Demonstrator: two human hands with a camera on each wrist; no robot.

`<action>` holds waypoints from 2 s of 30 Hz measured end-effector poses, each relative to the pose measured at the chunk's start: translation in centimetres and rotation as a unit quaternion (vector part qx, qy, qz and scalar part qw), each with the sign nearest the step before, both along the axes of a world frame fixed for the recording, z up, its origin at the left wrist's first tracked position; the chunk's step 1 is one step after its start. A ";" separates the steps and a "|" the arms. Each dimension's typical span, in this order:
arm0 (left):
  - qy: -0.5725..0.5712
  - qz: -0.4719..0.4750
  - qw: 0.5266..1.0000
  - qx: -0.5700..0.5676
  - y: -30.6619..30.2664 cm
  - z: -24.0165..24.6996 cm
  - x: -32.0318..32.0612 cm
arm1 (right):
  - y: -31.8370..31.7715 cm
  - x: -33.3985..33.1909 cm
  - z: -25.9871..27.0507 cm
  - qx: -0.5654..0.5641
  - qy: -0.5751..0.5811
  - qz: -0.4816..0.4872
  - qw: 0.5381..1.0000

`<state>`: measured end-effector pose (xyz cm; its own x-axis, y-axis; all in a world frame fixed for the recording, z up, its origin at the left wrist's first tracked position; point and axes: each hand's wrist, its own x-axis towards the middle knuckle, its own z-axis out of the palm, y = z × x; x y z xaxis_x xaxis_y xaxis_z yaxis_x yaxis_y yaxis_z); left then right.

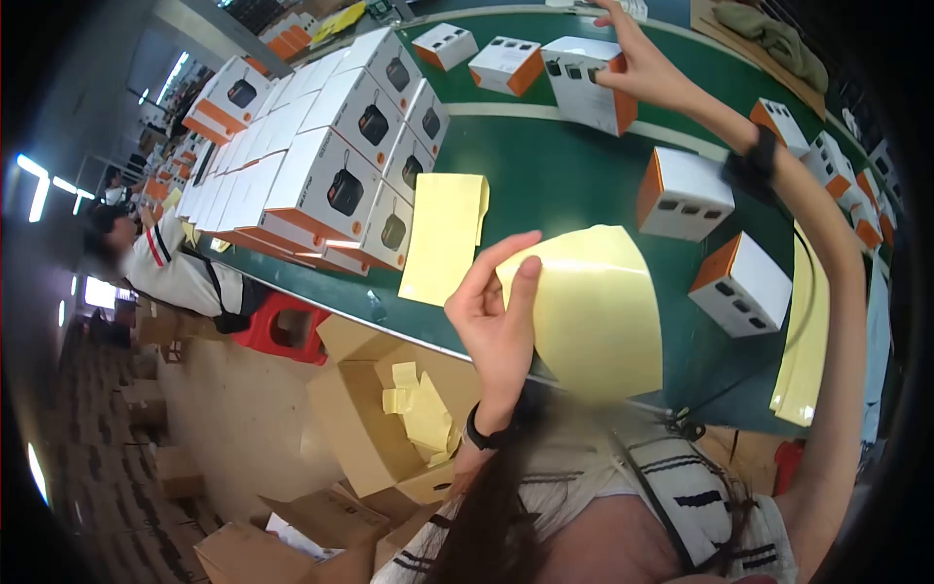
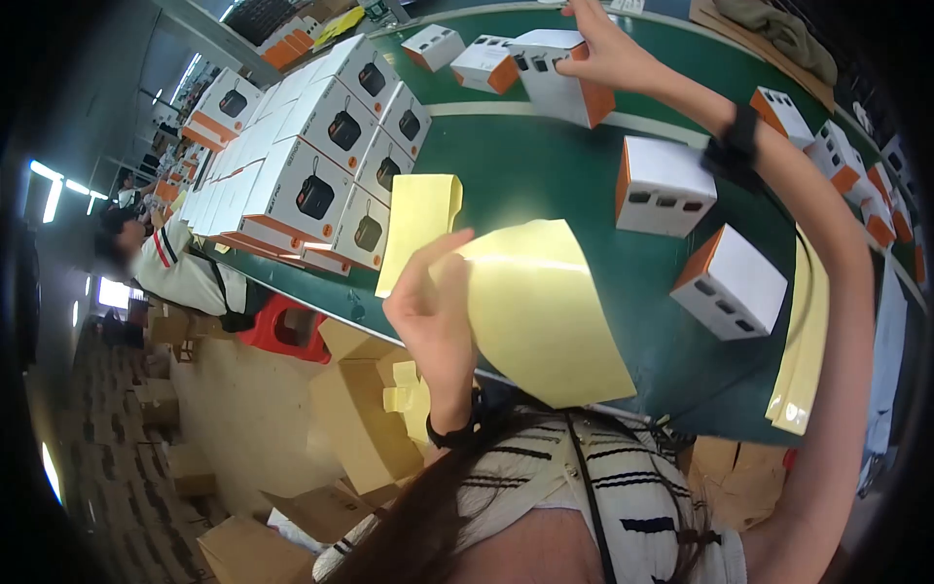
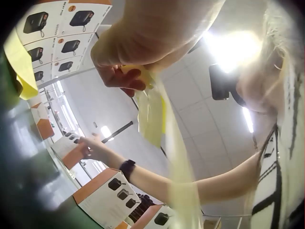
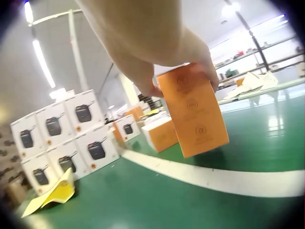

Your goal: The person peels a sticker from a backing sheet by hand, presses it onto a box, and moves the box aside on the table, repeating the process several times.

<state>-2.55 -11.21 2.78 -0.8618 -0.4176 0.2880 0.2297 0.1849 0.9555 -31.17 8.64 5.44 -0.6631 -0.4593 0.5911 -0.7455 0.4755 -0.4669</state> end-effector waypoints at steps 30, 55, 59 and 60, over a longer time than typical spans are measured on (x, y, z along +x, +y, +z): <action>0.201 -0.231 0.951 -0.044 6.1 2.9 5.0 | 4.9 32.2 4.3 -0.135 -0.159 -0.003 0.978; 0.067 -0.349 0.934 -0.041 12.0 0.2 0.8 | 8.1 34.0 -2.1 -0.167 -0.012 -0.246 0.955; 0.051 -0.331 0.941 -0.043 12.5 -0.3 -0.2 | 8.5 34.8 -2.9 -0.181 0.053 -0.262 0.946; 0.054 -0.322 0.943 -0.058 12.6 -0.3 -0.4 | 8.6 34.8 -3.0 -0.217 0.048 -0.262 0.939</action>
<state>-2.90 1.42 2.43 -0.8893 0.2224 0.3995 0.4243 0.0756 0.9024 3.63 17.28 2.41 -0.6649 0.2135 0.7158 -0.5103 0.5699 -0.6440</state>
